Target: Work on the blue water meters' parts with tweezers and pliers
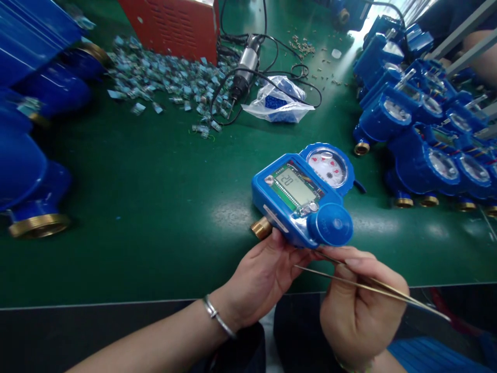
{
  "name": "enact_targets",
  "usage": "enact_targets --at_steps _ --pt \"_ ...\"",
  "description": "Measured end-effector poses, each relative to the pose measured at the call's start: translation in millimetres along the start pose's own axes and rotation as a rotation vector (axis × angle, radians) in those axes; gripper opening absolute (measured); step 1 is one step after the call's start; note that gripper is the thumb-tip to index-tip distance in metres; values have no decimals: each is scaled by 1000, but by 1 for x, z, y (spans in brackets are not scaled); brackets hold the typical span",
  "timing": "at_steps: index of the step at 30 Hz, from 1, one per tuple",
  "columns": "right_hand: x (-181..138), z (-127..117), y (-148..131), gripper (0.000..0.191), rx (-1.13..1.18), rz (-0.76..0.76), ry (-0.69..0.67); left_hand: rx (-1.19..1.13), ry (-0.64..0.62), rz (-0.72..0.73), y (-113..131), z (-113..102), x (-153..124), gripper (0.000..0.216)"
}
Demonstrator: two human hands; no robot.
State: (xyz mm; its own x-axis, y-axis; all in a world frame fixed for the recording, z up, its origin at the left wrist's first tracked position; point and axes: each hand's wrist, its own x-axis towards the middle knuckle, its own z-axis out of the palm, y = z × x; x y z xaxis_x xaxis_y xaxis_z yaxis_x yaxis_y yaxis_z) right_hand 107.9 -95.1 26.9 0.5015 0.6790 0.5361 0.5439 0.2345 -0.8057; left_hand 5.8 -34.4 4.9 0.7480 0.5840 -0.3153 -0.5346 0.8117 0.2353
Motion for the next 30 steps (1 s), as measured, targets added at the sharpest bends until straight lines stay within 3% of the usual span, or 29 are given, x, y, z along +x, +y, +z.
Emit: enact_targets --at_steps 10,14,18,20,25,30 --pt "-2 0 3 21 44 26 26 -15 4 -11 0 -2 0 42" --pt "-4 -4 11 15 148 199 41 6 -32 -16 1 -1 0 48" --pt "-8 -7 15 11 202 368 -120 -30 -27 -17 2 0 1 49" --pt "-10 -7 15 10 231 401 -124 -29 -11 -23 2 0 1 46" --pt "-8 -3 18 14 277 215 94 -28 30 -53 0 -1 0 39" --pt "-4 -3 16 20 180 56 74 -45 19 -40 -1 -4 0 33"
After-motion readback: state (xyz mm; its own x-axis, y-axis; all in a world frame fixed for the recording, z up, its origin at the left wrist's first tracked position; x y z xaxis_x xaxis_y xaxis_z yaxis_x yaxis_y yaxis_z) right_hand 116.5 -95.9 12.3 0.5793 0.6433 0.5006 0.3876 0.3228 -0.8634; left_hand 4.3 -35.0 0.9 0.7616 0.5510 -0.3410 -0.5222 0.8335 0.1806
